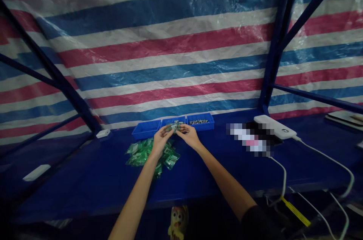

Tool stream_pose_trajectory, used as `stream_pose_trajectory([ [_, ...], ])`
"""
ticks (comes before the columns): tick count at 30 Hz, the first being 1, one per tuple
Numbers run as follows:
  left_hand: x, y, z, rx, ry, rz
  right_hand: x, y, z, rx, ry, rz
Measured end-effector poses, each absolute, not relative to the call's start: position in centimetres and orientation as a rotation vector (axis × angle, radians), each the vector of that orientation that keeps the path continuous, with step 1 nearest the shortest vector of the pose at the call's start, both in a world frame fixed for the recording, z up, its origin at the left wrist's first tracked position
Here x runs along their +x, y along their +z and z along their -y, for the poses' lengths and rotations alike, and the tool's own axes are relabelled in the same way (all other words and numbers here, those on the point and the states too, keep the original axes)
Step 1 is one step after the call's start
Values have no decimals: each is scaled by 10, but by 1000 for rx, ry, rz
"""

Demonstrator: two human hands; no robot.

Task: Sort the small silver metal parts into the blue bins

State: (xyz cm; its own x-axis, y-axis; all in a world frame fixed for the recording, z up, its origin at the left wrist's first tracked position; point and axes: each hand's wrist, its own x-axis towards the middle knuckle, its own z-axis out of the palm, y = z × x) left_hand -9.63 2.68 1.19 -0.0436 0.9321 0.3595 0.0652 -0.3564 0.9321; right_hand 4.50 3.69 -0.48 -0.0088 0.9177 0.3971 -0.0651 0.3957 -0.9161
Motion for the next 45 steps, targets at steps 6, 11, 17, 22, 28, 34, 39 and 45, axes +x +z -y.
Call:
stream_pose_trajectory([
  [6,-101,18,-20,2069,1530,-1090,56,-4,-34,-794,627,1534],
  [11,-100,18,-24,1902,1566,-1233,54,-7,-34,-847,768,1455],
  [17,-155,36,-58,1556,1759,-1771,50,-3,-32,-876,814,1493],
  [22,-205,46,-80,1713,1039,-2458,50,-5,-29,-971,747,1718],
  [28,-203,39,-100,1800,692,-2515,43,-9,-17,-1109,589,2009],
  [34,-193,44,-112,1814,515,-2480,34,-11,-12,-1215,512,2062],
  [39,-181,56,-89,1938,644,-2478,43,2,-8,-1400,594,2079],
  [45,-154,52,7,2424,884,-1831,51,9,-1,-1370,728,2289],
])
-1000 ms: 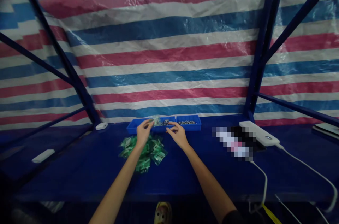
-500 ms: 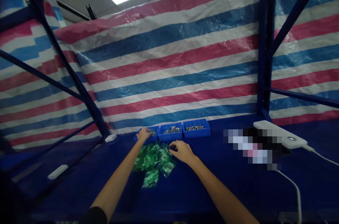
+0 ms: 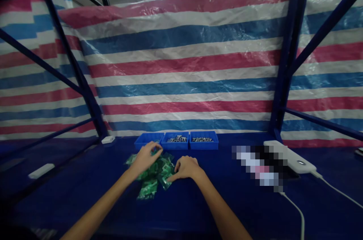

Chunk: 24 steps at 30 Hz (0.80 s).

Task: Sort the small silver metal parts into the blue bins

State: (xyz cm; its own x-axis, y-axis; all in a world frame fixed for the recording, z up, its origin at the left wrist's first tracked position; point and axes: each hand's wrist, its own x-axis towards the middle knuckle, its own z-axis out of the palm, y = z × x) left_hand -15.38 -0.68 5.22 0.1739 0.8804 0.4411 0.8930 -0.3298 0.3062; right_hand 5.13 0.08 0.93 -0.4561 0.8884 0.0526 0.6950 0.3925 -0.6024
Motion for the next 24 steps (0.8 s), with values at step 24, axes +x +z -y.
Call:
stream_pose_trajectory([
  [24,-151,-5,51,-2884,-893,1462,45,-15,-25,-1066,1183,1847],
])
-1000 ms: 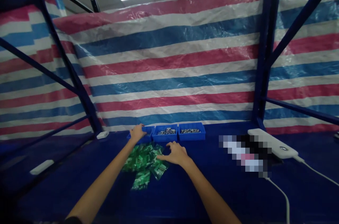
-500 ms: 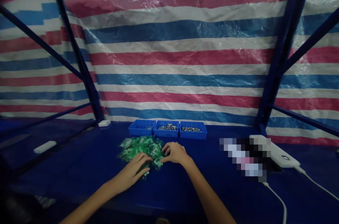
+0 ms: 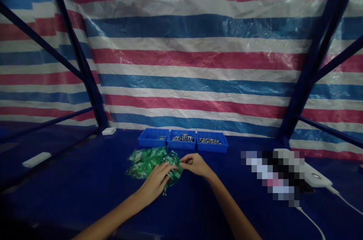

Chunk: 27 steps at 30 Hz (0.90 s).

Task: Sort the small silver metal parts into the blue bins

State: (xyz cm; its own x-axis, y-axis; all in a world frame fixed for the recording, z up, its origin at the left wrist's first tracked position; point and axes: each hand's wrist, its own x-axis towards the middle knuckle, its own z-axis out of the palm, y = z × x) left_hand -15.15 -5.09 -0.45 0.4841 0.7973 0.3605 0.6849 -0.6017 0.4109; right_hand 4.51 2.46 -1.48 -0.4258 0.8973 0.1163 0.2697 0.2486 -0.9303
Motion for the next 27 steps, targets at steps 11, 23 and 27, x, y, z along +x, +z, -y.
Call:
stream_pose_trajectory([
  [11,-139,30,36,1739,1293,-1262,35,7,-14,-958,1394,1387],
  [23,-148,17,25,1851,1330,-1395,26,10,0,-901,1146,1467],
  [27,-152,15,23,2008,1416,-1261,29,9,2,-912,874,1628],
])
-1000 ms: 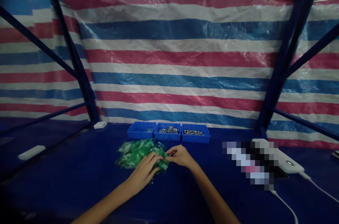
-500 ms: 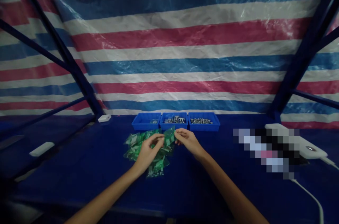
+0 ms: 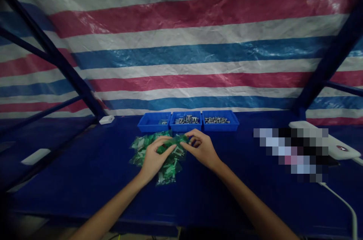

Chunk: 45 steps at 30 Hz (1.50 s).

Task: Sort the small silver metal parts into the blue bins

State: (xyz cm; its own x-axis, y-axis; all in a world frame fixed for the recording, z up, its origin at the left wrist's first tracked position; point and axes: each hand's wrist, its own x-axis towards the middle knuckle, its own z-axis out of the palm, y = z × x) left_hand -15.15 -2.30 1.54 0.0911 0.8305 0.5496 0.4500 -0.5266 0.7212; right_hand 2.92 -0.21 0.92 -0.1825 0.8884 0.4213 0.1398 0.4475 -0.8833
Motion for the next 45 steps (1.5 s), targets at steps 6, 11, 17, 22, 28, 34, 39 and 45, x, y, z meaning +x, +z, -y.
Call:
stream_pose_trajectory([
  [6,-163,17,22,2262,1485,-1217,33,12,2,-781,708,1830],
  [11,-169,14,22,2481,1343,-1353,33,6,-2,-809,697,1844],
  [17,-167,12,22,2505,1370,-1358,29,0,-5,-975,823,1763],
  [22,-167,25,1,2001,1664,-1571,25,0,-3,-985,952,1692],
  [28,-193,48,-61,1870,1455,-2071,30,-4,-9,-1071,753,1761],
  [34,-203,40,-95,1956,802,-2315,32,-5,-10,-1260,420,1980],
  [39,-196,32,-102,1979,677,-2369,30,-7,-11,-1288,340,2033],
  [45,-177,46,-71,2200,1118,-2113,27,-14,-11,-1217,254,2142],
])
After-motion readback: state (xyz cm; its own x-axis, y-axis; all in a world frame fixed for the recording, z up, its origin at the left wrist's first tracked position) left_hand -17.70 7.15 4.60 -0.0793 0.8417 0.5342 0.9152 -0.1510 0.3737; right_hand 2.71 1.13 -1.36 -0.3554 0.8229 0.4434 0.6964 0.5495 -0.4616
